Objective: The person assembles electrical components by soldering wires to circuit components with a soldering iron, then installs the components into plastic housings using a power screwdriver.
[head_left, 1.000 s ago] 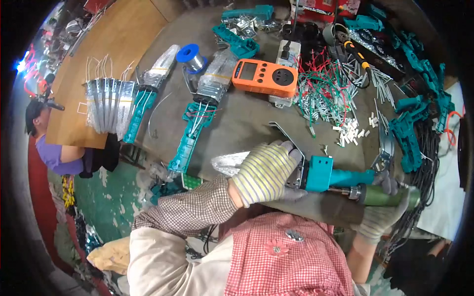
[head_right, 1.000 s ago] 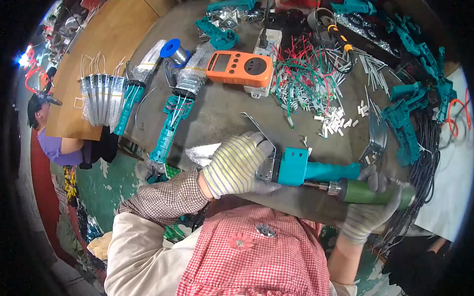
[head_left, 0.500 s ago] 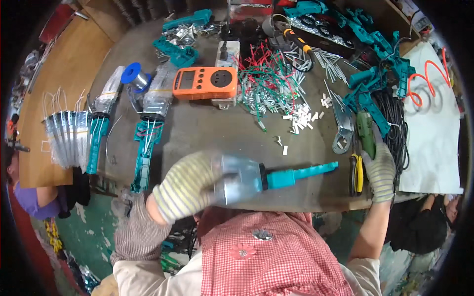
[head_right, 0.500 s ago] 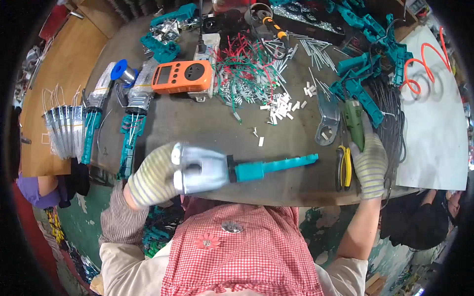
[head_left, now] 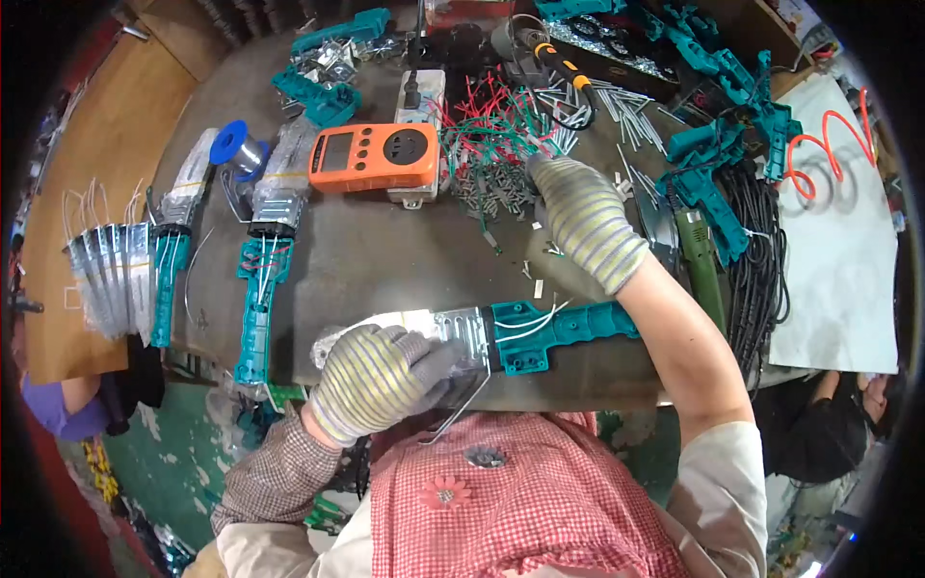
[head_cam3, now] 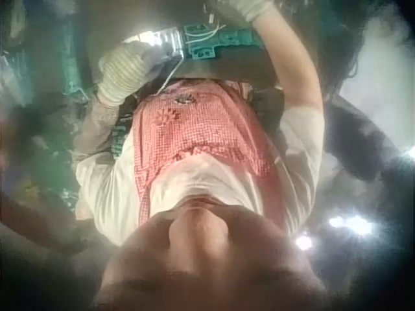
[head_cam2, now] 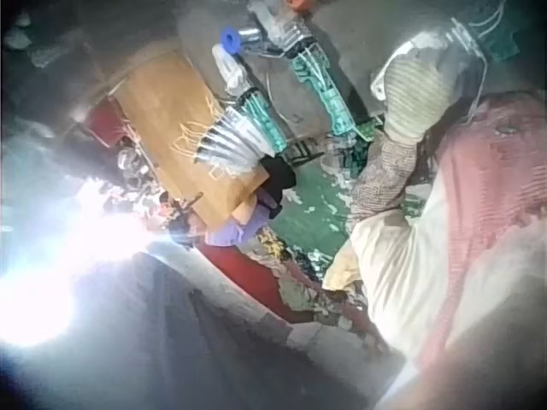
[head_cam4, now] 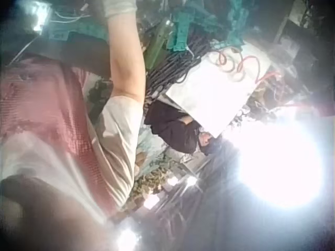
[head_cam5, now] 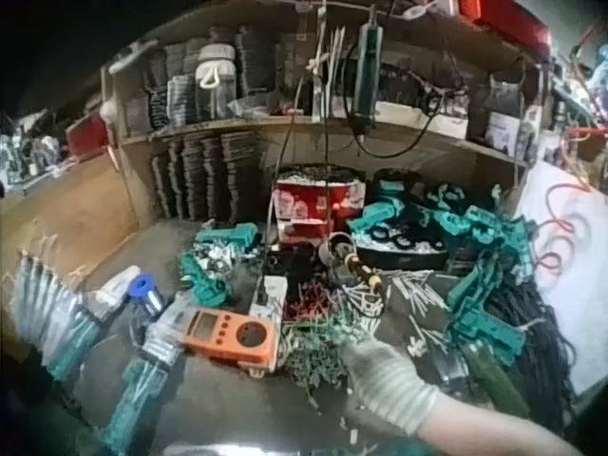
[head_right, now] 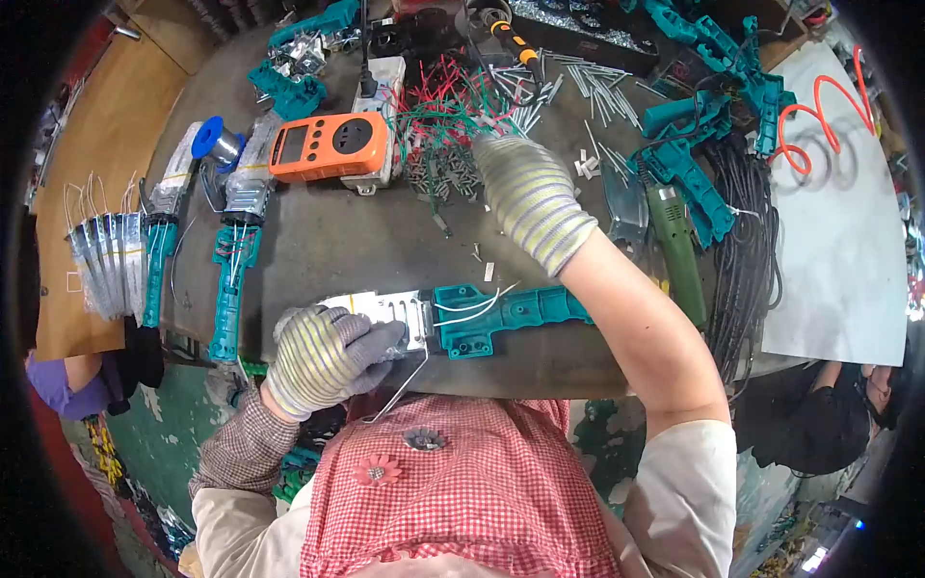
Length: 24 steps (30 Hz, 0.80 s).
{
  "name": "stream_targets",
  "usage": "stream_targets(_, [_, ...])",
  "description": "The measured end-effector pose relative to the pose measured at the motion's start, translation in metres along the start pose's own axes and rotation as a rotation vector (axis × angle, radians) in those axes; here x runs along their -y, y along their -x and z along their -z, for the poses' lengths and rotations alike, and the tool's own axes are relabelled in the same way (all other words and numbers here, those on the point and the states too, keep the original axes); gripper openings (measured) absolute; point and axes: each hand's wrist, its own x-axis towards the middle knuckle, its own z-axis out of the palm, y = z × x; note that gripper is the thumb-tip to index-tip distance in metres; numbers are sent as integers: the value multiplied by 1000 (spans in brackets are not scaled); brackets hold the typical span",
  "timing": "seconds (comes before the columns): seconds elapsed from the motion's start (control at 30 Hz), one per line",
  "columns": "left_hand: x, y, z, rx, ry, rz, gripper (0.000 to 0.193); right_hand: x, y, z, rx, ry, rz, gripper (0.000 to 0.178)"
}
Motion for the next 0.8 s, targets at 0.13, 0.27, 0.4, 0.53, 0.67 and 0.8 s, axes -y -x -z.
stream_targets(0.13, [13, -10, 7, 32, 137, -21, 38, 15, 15, 17, -103, 17, -71, 27])
stream_targets(0.27, [28, -44, 11, -106, 52, -45, 38, -9, 50, 18, -52, -71, -58, 34])
stream_targets(0.4, [64, -98, -4, -321, -197, -76, 23, -32, 68, 1, 11, -96, -44, 35])
stream_targets(0.53, [77, -137, -8, -111, -395, 59, 14, -27, 72, 0, -95, -103, 26, 32])
stream_targets(0.67, [68, -175, -28, -133, -359, 32, 7, -31, 69, 7, -172, -172, -1, 28])
stream_targets(0.8, [48, -232, -47, -15, -210, -118, 13, -28, 70, 22, -142, -307, -26, 24])
